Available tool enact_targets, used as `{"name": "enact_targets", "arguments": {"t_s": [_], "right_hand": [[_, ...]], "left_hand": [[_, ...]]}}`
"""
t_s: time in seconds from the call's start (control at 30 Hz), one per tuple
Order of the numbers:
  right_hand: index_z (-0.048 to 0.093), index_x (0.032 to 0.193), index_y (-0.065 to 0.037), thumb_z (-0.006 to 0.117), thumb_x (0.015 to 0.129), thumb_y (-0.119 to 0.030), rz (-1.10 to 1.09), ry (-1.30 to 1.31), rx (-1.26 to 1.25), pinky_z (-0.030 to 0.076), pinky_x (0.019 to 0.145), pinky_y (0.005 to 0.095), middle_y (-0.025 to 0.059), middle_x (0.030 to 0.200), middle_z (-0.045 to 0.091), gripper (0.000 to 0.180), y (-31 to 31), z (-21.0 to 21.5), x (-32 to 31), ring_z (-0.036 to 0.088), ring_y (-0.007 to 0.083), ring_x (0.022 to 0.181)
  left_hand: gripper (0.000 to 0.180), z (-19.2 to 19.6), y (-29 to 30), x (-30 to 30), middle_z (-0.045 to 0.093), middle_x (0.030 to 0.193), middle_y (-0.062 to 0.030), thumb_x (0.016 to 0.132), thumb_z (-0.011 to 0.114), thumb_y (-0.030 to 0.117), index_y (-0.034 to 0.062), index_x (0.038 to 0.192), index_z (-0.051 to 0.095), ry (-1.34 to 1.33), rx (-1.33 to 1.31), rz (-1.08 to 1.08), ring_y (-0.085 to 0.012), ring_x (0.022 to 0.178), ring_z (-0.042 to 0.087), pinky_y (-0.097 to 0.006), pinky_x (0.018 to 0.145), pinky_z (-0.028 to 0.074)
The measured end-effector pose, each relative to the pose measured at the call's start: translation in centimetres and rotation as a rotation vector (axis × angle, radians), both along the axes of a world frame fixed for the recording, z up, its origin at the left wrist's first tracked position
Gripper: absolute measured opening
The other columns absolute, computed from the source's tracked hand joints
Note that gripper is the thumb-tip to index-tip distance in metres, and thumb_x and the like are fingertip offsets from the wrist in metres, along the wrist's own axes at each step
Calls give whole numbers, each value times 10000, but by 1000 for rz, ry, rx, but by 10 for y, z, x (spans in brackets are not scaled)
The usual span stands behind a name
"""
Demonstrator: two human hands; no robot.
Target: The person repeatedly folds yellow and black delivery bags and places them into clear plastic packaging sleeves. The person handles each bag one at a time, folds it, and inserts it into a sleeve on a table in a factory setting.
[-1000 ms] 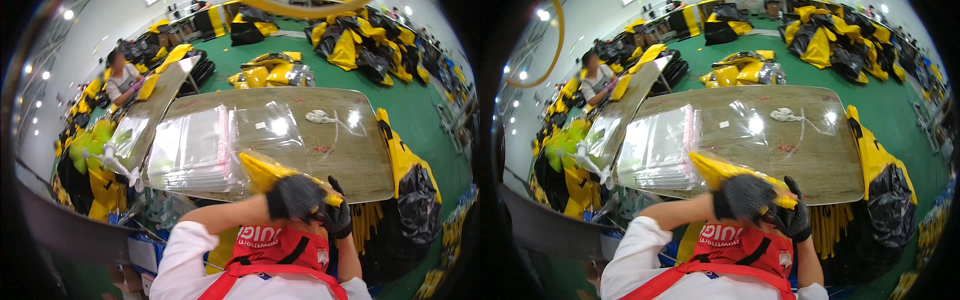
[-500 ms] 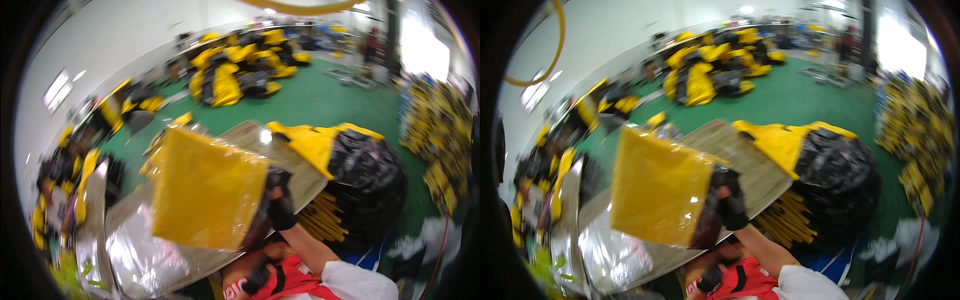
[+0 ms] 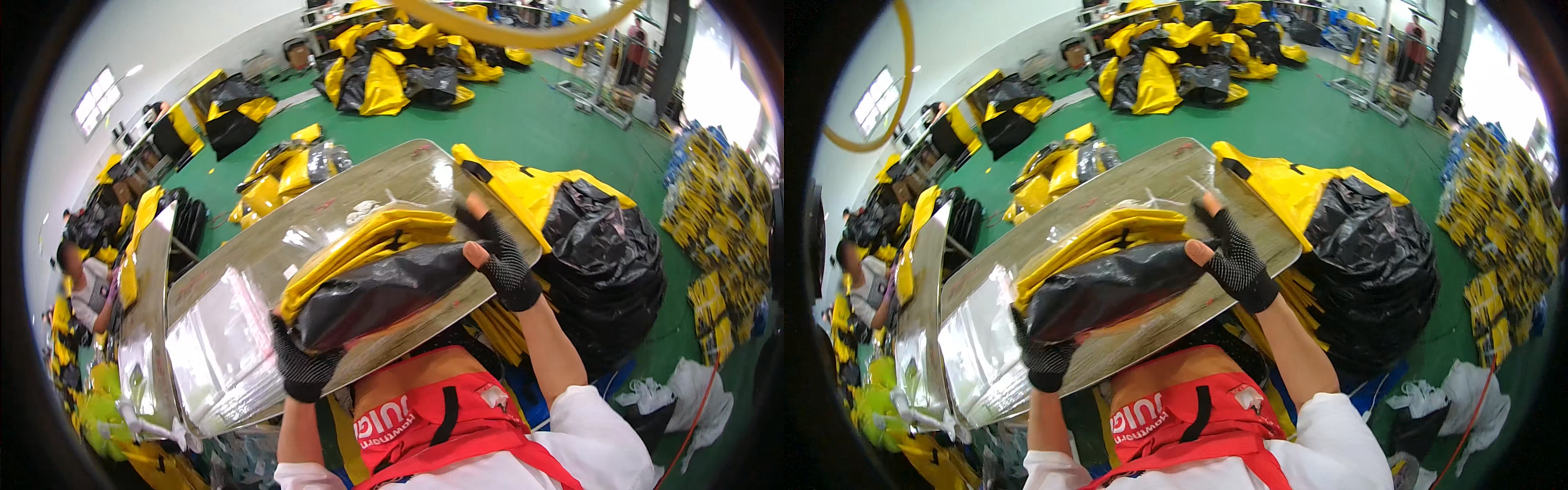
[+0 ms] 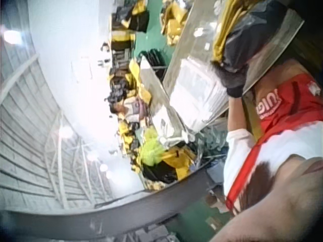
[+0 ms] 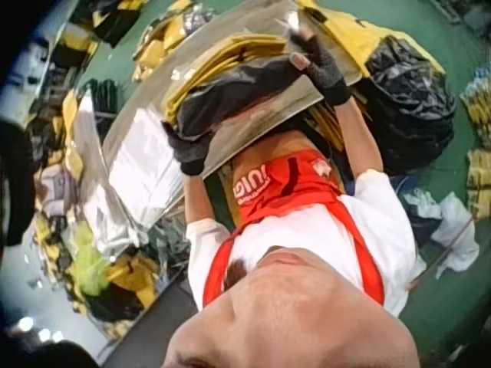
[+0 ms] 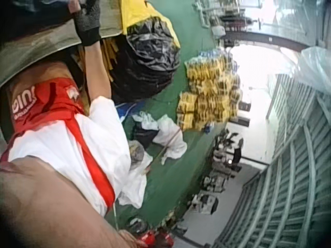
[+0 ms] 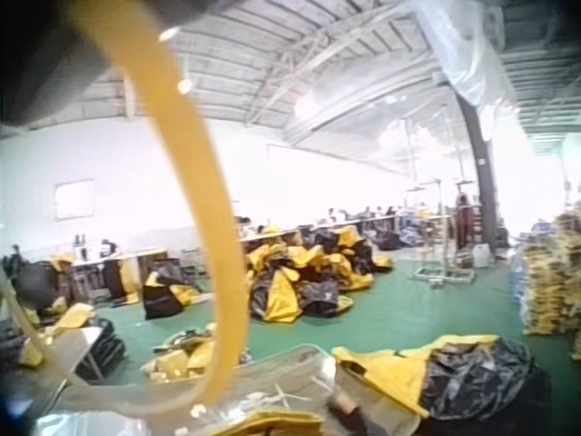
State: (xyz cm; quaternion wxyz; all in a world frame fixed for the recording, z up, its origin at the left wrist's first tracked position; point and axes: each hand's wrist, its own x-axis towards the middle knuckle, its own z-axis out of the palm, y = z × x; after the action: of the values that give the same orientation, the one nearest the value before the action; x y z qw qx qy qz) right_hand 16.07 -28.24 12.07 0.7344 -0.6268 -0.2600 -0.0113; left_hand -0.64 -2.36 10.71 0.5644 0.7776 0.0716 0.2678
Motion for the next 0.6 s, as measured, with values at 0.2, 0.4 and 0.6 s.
{"name": "enact_targets", "arguments": {"t_s": [0.2, 0.4, 0.6], "right_hand": [[597, 967, -6, 624, 818, -180, 73, 465, 148, 440, 779, 235, 34, 895, 594, 231, 33, -13, -2, 546, 122, 853], [542, 1158, 40, 601, 785, -115, 275, 508, 101, 440, 822, 239, 91, 1030, 605, 408, 45, -2, 3, 559, 130, 912], [687, 853, 17, 651, 816, -282, 229, -13, -670, 462, 592, 236, 71, 618, 645, 303, 34, 36, 21, 567, 70, 587]], "left_hand": [[1033, -10, -8, 11, 369, 1363, -130, 712, 624, 648, -15, 1398, 230, -319, -356, -253, -216, 1244, 367, -343, 1047, 258], [375, 4, 23, -12, 625, 975, -67, 904, 530, 283, -18, 1112, 611, -12, -87, 154, -134, 902, 552, -248, 829, 407], [411, 8, 15, -22, 623, 958, -47, 933, 502, 344, -17, 1081, 632, 100, -215, 296, -107, 837, 523, -211, 735, 379]]}}
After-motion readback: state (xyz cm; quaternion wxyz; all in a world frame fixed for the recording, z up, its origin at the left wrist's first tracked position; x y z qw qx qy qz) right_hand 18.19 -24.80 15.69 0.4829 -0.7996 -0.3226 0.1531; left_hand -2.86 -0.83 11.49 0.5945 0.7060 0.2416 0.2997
